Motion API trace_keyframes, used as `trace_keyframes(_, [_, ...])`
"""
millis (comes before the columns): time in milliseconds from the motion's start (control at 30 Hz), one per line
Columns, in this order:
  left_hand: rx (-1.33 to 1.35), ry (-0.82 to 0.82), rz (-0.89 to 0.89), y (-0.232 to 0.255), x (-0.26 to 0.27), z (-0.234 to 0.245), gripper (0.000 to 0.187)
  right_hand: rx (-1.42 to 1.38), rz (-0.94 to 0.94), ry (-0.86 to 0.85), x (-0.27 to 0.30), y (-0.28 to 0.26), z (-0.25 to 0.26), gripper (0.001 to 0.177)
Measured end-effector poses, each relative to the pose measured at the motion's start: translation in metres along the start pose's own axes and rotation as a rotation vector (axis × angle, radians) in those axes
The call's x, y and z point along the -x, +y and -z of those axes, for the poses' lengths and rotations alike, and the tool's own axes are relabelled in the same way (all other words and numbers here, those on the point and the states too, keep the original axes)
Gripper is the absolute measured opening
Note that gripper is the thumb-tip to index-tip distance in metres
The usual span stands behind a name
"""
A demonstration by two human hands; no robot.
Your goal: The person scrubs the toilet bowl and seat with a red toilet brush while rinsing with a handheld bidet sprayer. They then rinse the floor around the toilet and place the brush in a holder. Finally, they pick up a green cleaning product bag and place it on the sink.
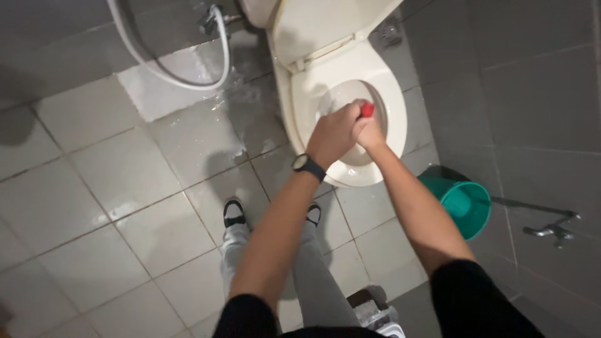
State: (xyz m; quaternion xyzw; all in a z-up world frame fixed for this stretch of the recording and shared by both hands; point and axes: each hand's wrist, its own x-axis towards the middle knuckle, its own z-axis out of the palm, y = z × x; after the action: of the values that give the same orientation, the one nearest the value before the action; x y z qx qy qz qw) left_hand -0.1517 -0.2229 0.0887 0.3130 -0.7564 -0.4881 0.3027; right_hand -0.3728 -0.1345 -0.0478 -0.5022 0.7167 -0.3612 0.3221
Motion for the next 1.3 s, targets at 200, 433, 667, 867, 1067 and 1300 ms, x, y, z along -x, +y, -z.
trace_keyframes(200, [0.128,0.023,0.045,-0.008,0.009,0.001,0.037,0.111,-0.007,-0.137,-0.005,-0.029,-0.001,0.019])
trace_keyframes(433, [0.055,-0.117,0.07,0.007,0.065,0.019,0.042,-0.816,-0.569,0.096,0.059,-0.066,-0.043,0.033])
trace_keyframes(667, [0.125,0.039,0.268,-0.014,0.133,0.023,0.035,0.299,-0.065,-0.196,0.067,-0.138,-0.068,0.027])
trace_keyframes(867, [0.26,0.023,0.163,0.007,0.135,0.039,0.015,0.322,0.123,-0.024,0.116,-0.134,-0.081,0.011])
trace_keyframes(1067, [0.414,0.001,0.336,-0.025,0.17,0.034,0.018,0.331,0.079,-0.051,0.132,-0.098,-0.112,0.017])
trace_keyframes(1300, [0.496,-0.015,0.21,-0.09,0.181,0.039,0.028,0.576,0.142,0.009,0.127,-0.11,-0.144,0.019])
